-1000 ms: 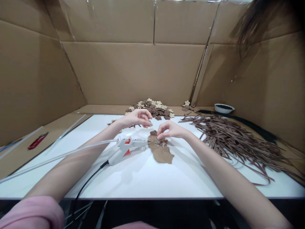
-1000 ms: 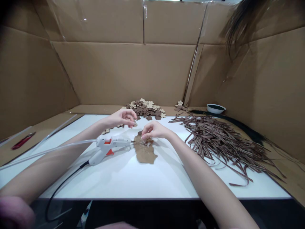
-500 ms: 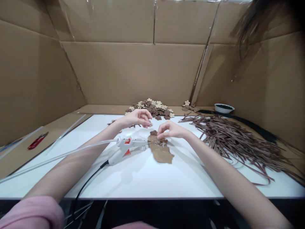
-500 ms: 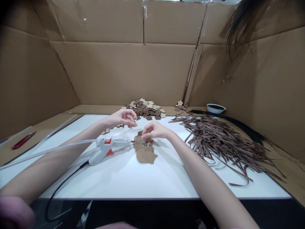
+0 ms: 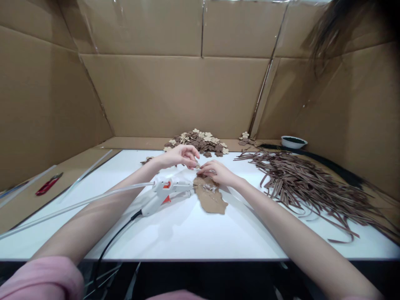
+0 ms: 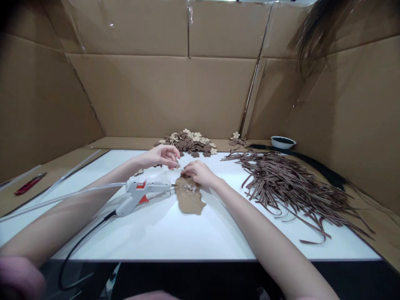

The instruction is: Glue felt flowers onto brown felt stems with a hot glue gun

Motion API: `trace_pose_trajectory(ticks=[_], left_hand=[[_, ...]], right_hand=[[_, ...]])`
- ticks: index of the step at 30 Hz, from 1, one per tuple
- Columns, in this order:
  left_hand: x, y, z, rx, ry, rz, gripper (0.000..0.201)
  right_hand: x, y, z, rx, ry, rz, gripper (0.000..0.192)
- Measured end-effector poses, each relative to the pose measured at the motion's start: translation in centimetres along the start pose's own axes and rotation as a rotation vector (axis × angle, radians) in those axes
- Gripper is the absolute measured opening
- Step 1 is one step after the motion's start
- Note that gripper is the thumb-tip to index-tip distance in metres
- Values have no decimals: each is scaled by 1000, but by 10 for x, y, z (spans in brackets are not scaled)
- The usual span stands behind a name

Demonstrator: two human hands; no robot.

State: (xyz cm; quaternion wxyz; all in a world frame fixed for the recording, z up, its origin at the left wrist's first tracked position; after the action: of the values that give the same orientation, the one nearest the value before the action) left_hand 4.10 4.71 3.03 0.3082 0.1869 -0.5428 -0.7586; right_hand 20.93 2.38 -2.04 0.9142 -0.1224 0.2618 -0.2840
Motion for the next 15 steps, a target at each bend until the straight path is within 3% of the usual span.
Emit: trace_pose_trajectory(ticks=[4,11,15], left_hand=[[0,-1,0,1,-16,1,36],[-1,-4,1,-11,-44,0,35],[0,-2,0,-27,-39,10,34]], right_hand=[[1,6,-2,51,-25,-2,44],[3,8,4,78,31,-58,23],[5,16,3,132,53,-116,25]])
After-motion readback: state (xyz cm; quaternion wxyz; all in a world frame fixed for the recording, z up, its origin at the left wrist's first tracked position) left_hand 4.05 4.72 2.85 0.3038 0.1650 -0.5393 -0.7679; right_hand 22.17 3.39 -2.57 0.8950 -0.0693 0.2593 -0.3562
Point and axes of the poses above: each hand's wrist, its own x-axis away from the middle knuckle, its own z-axis out of the back of the hand, y = z × x, the point moved 4 cm from there along -x, towards the middle knuckle, and after that the axes turned 9 degrees about z, right-handed, at the moved point
